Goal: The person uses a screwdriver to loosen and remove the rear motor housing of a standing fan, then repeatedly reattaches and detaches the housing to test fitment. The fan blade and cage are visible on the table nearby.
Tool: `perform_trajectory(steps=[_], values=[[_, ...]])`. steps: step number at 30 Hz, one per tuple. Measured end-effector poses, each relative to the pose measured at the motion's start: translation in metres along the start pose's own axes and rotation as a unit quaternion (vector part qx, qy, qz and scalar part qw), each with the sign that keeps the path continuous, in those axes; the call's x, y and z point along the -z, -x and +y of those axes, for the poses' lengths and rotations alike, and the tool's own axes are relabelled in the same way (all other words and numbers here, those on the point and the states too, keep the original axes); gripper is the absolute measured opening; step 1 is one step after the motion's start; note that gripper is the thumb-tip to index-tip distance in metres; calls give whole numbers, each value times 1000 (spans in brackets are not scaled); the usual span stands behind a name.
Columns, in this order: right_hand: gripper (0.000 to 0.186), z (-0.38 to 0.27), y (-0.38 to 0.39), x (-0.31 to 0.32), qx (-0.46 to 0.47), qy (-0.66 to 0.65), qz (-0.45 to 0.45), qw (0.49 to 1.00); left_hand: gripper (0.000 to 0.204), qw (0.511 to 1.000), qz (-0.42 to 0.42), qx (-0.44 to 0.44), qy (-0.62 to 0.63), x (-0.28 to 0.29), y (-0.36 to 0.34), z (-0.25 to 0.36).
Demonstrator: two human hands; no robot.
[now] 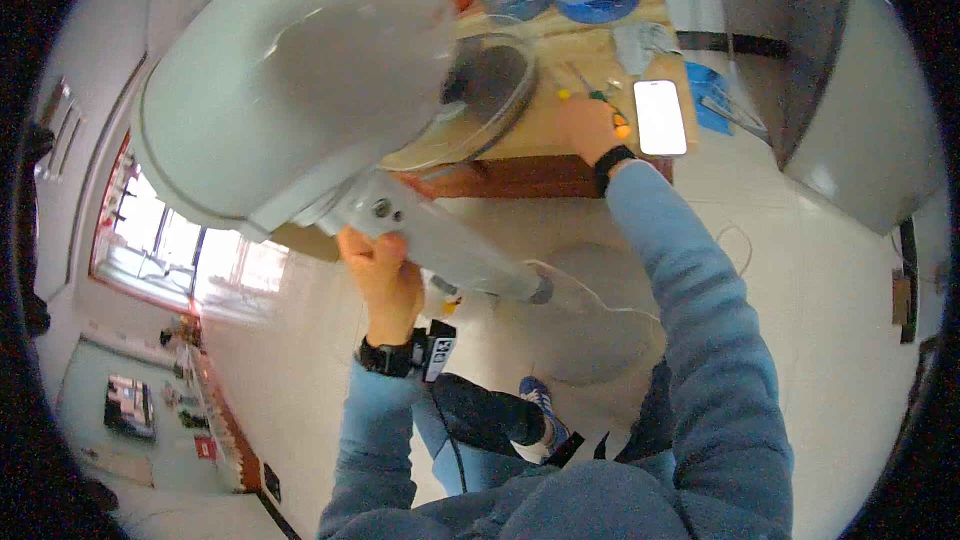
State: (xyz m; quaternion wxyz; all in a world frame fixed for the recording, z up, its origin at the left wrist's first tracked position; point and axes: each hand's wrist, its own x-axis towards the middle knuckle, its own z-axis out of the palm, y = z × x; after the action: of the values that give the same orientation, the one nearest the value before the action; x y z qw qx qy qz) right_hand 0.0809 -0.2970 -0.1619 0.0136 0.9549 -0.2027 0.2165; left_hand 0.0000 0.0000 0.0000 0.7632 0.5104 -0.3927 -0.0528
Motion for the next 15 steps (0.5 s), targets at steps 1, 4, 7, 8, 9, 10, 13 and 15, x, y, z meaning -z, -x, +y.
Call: perform_trajectory(steps=[1, 4, 7, 8, 9, 10, 13, 15], values=[[27, -1, 0, 1, -9, 26, 17, 999, 71, 1000, 10, 12, 2, -3, 2, 2], [25, -6, 0, 18, -39, -77, 71, 994, 70, 999, 35, 14, -3, -11, -1, 8], [25, 14, 29, 62, -68, -232, 118, 963, 67, 999, 16, 0, 36, -9, -4, 11], [28, 23, 47, 83, -63, -347, 158, 922, 68, 999, 23, 2, 41, -10, -4, 12], [34, 35, 63, 106, -88, -422, 113, 895, 69, 999, 29, 4, 46, -10, -3, 12], [36, 46, 81, 129, -65, -454, 138, 878, 72, 999, 31, 10, 40, -9, -1, 12], [40, 78, 138, 200, -126, -502, 41, 855, 82, 998, 55, 21, 4, -1, 1, 11], [38, 91, 152, 222, -193, -598, -80, 774, 86, 996, 75, 32, -37, 2, 2, 9]])
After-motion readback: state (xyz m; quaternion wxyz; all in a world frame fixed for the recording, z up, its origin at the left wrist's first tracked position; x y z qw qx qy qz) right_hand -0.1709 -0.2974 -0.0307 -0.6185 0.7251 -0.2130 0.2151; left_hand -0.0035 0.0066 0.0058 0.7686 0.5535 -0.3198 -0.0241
